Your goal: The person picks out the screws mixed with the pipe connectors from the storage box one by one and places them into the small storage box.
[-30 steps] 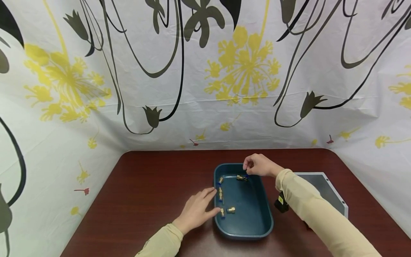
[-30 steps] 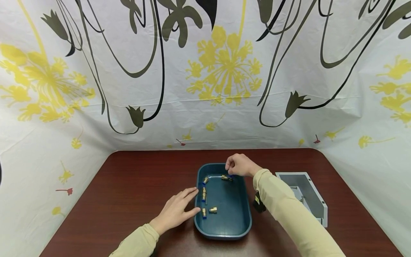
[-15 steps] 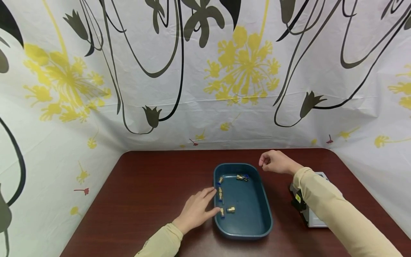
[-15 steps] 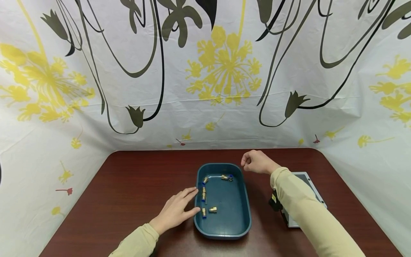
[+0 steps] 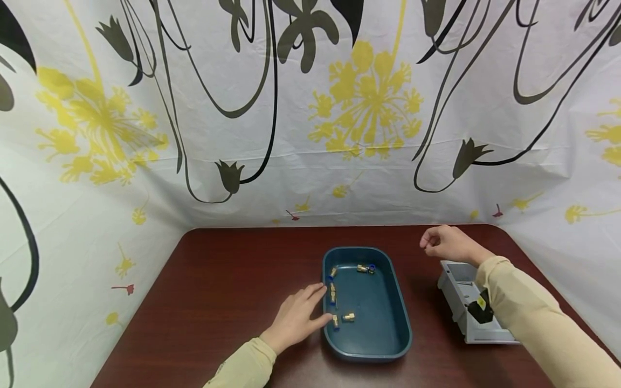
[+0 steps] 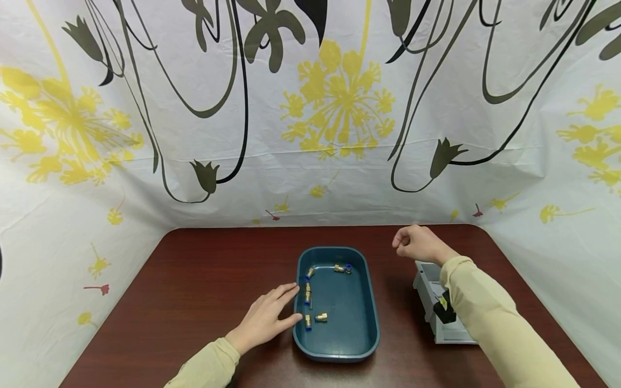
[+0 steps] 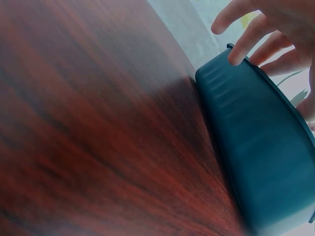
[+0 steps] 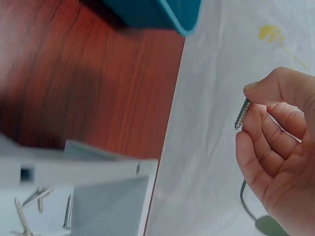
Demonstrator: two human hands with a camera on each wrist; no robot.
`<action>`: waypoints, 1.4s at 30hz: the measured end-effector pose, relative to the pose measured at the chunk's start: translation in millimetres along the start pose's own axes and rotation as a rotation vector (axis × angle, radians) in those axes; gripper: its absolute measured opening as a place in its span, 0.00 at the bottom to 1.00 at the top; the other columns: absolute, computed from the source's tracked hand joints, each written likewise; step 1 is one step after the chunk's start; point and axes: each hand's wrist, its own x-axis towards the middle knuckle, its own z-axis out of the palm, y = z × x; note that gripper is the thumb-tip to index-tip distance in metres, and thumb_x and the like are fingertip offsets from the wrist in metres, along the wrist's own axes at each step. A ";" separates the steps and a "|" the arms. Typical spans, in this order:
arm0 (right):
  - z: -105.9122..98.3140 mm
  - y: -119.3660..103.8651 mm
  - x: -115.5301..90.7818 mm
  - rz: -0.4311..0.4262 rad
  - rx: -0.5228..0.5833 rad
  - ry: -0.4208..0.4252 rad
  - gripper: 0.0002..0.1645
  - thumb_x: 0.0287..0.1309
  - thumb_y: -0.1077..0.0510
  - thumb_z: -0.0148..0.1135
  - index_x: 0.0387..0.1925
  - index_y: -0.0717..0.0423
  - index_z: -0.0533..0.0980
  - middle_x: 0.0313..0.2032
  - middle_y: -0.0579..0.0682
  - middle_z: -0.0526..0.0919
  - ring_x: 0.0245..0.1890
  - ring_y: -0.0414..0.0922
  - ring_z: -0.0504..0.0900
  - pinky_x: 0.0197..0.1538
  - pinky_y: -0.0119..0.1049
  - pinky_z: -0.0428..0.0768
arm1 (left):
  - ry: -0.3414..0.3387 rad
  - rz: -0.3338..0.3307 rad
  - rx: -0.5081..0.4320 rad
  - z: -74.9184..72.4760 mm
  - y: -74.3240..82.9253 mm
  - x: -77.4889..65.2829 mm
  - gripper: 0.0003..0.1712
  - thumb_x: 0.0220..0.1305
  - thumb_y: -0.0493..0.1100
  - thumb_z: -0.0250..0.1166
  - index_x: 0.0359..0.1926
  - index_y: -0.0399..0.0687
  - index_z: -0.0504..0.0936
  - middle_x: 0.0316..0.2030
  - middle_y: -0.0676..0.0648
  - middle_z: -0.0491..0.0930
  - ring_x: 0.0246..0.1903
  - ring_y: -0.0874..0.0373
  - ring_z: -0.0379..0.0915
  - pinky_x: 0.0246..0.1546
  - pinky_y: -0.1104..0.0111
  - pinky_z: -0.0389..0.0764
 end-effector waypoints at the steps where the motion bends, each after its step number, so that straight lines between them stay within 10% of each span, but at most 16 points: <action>1: -1.5 2.2 -2.2 0.004 -0.003 0.002 0.03 0.47 0.67 0.55 0.28 0.59 0.74 0.22 0.46 0.74 0.22 0.43 0.70 0.26 0.36 0.70 | -0.003 0.000 -0.001 -0.1 -0.1 -0.1 0.35 0.58 0.60 0.54 0.60 0.44 0.66 0.57 0.47 0.64 0.52 0.54 0.64 0.45 0.57 0.69; 42: 1.1 65.6 -55.5 0.047 -0.050 0.029 0.03 0.46 0.67 0.56 0.28 0.60 0.73 0.23 0.45 0.73 0.21 0.36 0.68 0.24 0.32 0.68 | -0.019 -0.010 0.007 -0.3 1.2 0.0 0.35 0.59 0.61 0.52 0.60 0.45 0.66 0.57 0.48 0.64 0.52 0.54 0.64 0.45 0.58 0.68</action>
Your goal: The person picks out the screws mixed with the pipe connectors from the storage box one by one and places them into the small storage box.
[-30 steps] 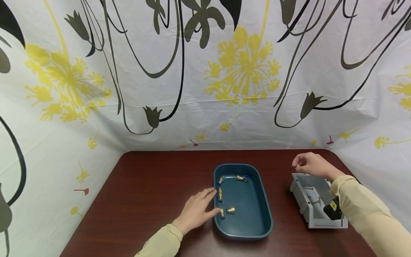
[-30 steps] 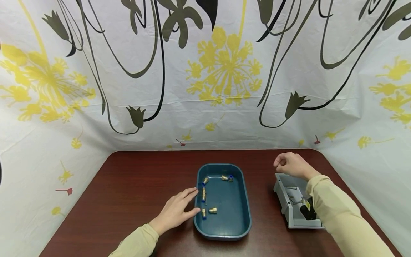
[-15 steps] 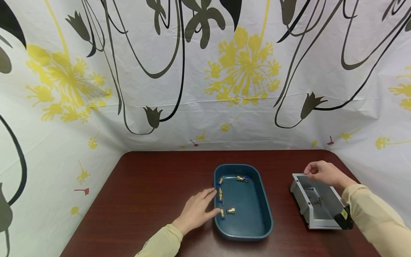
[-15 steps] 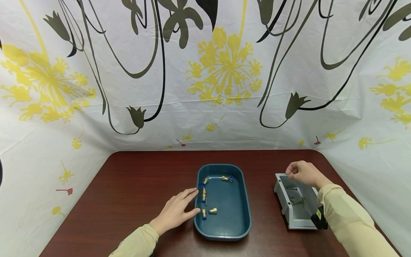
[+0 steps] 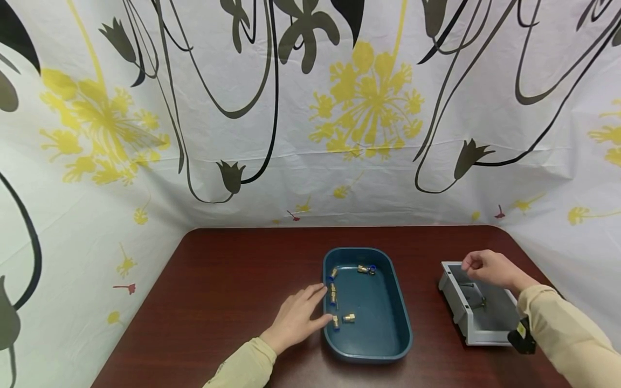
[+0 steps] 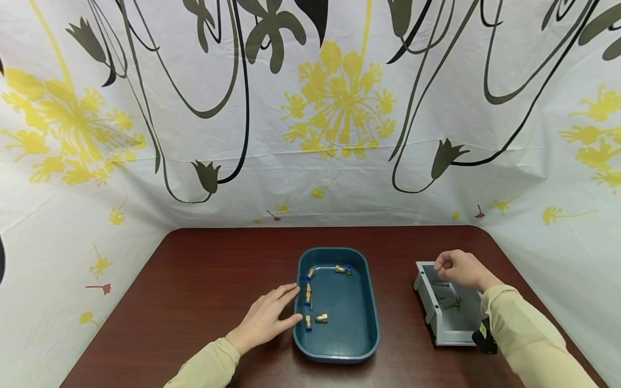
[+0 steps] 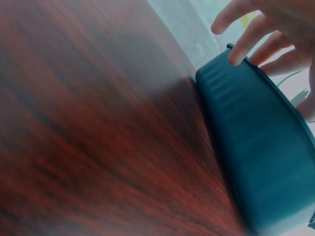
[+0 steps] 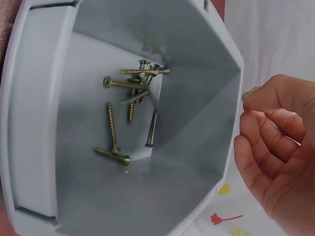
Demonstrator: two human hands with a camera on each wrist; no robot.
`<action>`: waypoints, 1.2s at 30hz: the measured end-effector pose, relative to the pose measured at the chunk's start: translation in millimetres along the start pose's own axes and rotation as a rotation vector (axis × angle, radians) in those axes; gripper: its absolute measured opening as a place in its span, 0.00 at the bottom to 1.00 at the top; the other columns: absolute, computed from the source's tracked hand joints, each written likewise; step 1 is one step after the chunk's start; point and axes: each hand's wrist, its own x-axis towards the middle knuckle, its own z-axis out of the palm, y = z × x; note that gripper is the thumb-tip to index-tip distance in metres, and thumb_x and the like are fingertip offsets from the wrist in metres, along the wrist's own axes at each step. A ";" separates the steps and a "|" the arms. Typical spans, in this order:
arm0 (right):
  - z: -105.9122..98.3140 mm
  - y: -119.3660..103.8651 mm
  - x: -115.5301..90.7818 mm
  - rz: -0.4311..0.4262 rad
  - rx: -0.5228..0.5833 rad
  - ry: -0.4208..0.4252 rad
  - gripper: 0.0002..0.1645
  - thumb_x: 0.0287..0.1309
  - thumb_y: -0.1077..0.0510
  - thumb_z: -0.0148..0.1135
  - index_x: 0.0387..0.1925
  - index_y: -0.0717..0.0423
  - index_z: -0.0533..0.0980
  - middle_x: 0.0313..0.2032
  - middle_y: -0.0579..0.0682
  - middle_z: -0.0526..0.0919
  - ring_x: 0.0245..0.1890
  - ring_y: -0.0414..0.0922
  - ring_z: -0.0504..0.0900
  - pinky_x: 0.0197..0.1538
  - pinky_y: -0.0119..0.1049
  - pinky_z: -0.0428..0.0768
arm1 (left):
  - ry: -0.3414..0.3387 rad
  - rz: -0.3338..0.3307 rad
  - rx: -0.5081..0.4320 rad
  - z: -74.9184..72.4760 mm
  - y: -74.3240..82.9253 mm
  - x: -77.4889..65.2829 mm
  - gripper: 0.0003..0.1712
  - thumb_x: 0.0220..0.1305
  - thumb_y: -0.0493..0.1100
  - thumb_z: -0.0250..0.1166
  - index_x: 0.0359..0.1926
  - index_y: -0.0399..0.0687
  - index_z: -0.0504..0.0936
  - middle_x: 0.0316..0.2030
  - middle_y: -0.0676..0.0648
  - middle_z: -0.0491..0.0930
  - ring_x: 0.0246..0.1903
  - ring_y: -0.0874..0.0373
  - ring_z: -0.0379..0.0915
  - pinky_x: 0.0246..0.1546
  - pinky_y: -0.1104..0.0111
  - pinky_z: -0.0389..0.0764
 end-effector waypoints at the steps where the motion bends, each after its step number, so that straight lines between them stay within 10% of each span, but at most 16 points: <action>1: 0.1 -1.3 1.1 -0.006 0.002 0.006 0.04 0.46 0.67 0.56 0.28 0.60 0.74 0.23 0.45 0.73 0.21 0.36 0.68 0.24 0.32 0.68 | 0.000 0.000 0.001 0.1 0.0 0.1 0.35 0.59 0.61 0.52 0.60 0.45 0.66 0.57 0.48 0.64 0.52 0.54 0.64 0.45 0.58 0.68; 22: 43.3 -133.8 82.3 -0.287 0.137 -0.143 0.03 0.51 0.64 0.58 0.30 0.56 0.75 0.26 0.44 0.77 0.27 0.39 0.76 0.31 0.35 0.74 | 0.037 0.017 -0.005 1.9 -2.6 0.1 0.35 0.57 0.60 0.55 0.60 0.44 0.67 0.57 0.47 0.65 0.51 0.54 0.65 0.44 0.58 0.70; 36: 106.1 -169.8 104.3 -0.208 0.199 -0.306 0.04 0.48 0.65 0.60 0.29 0.60 0.74 0.24 0.46 0.75 0.23 0.43 0.72 0.29 0.35 0.72 | 0.025 0.016 -0.015 0.8 -3.6 0.2 0.35 0.58 0.60 0.55 0.60 0.44 0.66 0.57 0.48 0.64 0.51 0.54 0.65 0.43 0.58 0.70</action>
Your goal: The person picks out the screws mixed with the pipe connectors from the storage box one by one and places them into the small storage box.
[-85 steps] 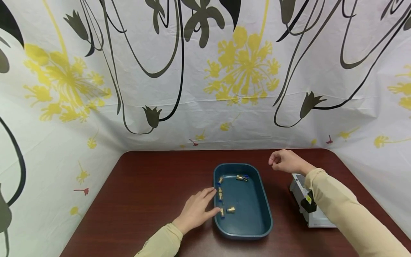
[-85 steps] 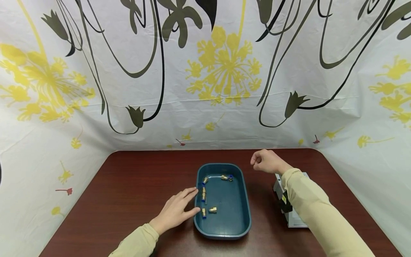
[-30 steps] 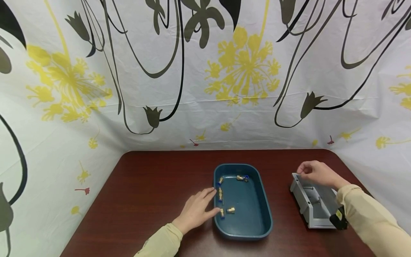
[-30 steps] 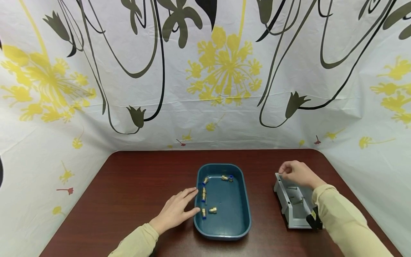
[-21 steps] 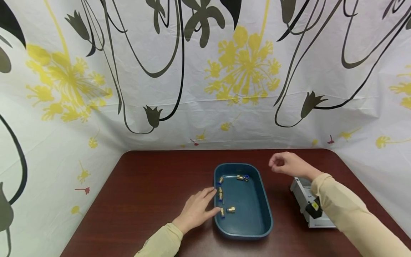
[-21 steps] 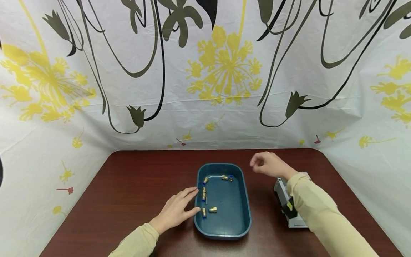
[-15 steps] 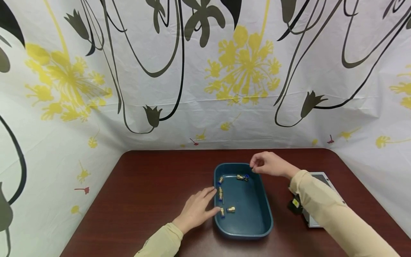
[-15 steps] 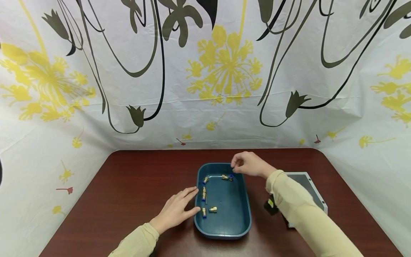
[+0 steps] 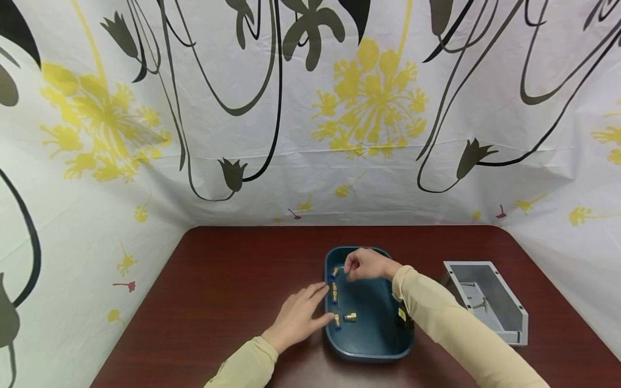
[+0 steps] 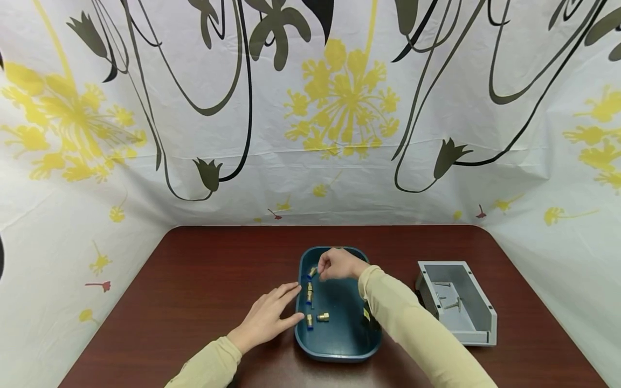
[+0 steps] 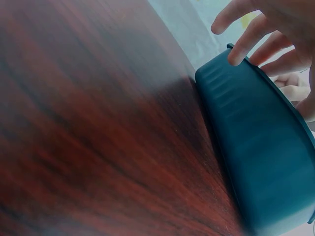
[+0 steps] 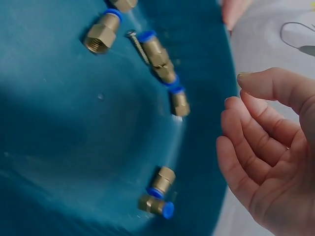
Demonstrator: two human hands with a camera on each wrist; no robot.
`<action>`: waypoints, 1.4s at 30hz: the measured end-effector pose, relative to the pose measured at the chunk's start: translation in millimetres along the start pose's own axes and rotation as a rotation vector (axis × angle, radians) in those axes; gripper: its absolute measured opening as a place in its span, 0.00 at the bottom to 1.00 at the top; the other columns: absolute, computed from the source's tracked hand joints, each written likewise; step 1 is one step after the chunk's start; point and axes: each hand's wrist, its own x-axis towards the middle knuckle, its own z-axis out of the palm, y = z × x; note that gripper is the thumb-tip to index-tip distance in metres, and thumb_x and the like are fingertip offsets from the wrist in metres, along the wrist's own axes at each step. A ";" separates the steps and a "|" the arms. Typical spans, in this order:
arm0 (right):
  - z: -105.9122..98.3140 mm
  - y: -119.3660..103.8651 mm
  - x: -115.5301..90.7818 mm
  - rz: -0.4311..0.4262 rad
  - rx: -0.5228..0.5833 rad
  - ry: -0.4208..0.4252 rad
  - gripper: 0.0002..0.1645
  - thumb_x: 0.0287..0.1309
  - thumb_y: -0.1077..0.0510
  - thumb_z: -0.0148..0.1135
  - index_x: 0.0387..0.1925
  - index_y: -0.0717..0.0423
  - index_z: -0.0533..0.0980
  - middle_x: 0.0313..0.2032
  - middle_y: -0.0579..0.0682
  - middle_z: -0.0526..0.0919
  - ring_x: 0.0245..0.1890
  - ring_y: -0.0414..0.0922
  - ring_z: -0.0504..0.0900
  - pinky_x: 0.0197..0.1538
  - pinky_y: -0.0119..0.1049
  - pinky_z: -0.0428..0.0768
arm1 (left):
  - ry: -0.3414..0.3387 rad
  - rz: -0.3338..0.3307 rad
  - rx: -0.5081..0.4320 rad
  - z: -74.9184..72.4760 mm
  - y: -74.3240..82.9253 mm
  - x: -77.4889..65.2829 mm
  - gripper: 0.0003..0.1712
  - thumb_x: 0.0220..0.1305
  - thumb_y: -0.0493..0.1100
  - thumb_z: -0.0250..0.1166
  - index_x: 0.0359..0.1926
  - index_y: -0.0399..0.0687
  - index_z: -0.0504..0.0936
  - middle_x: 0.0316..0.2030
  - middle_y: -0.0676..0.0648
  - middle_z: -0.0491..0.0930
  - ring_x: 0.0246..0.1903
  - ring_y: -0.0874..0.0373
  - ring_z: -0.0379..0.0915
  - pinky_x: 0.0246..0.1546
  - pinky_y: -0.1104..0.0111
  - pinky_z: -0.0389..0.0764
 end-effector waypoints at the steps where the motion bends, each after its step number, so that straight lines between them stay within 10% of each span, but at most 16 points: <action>1: 3.0 0.6 1.3 0.012 0.004 -0.003 0.05 0.48 0.64 0.60 0.29 0.60 0.74 0.24 0.46 0.75 0.23 0.43 0.72 0.29 0.35 0.72 | 0.000 0.002 0.000 0.0 0.0 0.0 0.34 0.58 0.60 0.54 0.60 0.44 0.66 0.57 0.48 0.64 0.51 0.54 0.65 0.43 0.58 0.70; 42: 66.3 15.0 18.0 0.168 -0.061 0.066 0.17 0.34 0.65 0.69 0.26 0.57 0.69 0.21 0.45 0.71 0.21 0.41 0.69 0.25 0.34 0.69 | 0.023 0.015 0.015 0.6 -1.0 -0.7 0.35 0.58 0.61 0.53 0.60 0.45 0.66 0.57 0.49 0.64 0.51 0.55 0.65 0.43 0.59 0.70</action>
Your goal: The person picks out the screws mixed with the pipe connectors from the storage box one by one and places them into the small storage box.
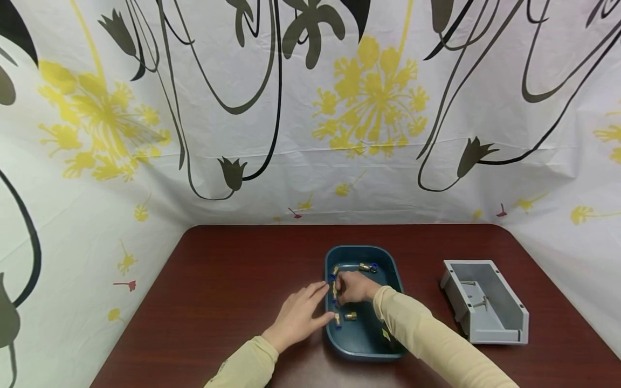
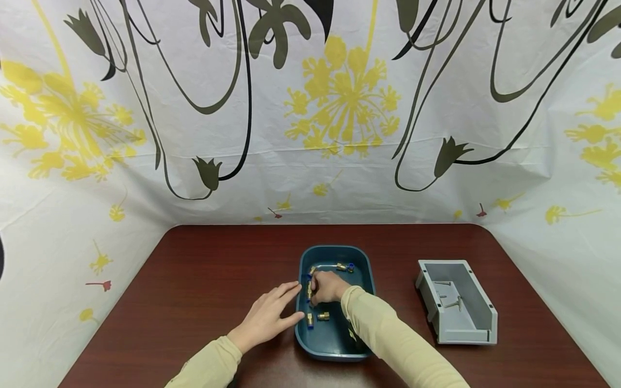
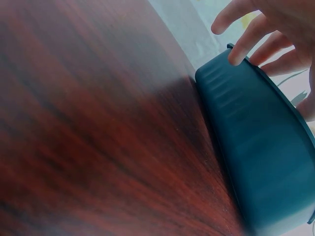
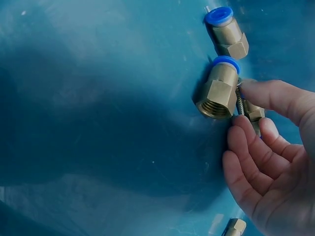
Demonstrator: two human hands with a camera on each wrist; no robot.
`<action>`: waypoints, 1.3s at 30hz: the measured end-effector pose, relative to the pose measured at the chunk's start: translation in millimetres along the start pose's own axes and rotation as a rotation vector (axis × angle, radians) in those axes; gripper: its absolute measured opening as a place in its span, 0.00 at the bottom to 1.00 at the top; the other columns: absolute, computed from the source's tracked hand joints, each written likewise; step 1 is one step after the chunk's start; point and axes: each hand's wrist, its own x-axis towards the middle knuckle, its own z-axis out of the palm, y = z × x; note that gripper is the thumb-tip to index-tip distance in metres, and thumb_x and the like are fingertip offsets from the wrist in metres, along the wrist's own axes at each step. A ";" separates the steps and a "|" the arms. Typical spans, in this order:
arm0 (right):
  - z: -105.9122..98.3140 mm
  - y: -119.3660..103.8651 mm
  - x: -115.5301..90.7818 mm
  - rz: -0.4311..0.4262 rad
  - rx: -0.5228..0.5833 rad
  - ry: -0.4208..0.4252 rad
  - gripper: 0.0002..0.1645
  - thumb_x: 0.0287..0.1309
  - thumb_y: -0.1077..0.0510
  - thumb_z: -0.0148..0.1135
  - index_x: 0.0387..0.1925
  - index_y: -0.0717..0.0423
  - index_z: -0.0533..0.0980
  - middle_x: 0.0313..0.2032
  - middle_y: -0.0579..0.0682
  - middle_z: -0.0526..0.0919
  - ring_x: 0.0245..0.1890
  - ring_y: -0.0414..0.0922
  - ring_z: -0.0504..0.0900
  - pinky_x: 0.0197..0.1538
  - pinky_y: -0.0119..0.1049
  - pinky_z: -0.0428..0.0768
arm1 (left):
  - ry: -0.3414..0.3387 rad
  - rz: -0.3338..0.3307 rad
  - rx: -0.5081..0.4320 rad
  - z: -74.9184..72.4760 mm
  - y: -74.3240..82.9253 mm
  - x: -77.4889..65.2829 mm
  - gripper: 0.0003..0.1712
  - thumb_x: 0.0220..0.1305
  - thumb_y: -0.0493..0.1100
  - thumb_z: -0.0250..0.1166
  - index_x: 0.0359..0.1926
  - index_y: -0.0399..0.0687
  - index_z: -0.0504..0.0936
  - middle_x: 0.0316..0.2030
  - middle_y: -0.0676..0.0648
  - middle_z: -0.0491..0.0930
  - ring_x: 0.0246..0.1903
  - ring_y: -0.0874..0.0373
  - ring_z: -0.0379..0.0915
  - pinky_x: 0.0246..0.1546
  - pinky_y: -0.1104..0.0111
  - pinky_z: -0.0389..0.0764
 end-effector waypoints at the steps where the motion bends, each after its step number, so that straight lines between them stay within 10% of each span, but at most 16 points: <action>1: -0.6 -0.5 -0.5 0.005 -0.002 0.001 0.17 0.34 0.66 0.69 0.26 0.57 0.69 0.21 0.45 0.71 0.21 0.41 0.69 0.25 0.34 0.69 | 0.001 0.001 0.001 0.0 0.0 0.0 0.35 0.58 0.61 0.53 0.60 0.45 0.66 0.57 0.49 0.64 0.51 0.55 0.65 0.43 0.59 0.70; 39: -25.5 10.9 -8.1 0.018 0.010 0.025 0.09 0.41 0.68 0.64 0.22 0.57 0.71 0.17 0.47 0.72 0.17 0.41 0.70 0.23 0.34 0.69 | -0.028 -0.034 -0.041 -1.1 2.2 0.2 0.35 0.58 0.59 0.55 0.60 0.44 0.66 0.57 0.48 0.64 0.51 0.54 0.64 0.45 0.57 0.69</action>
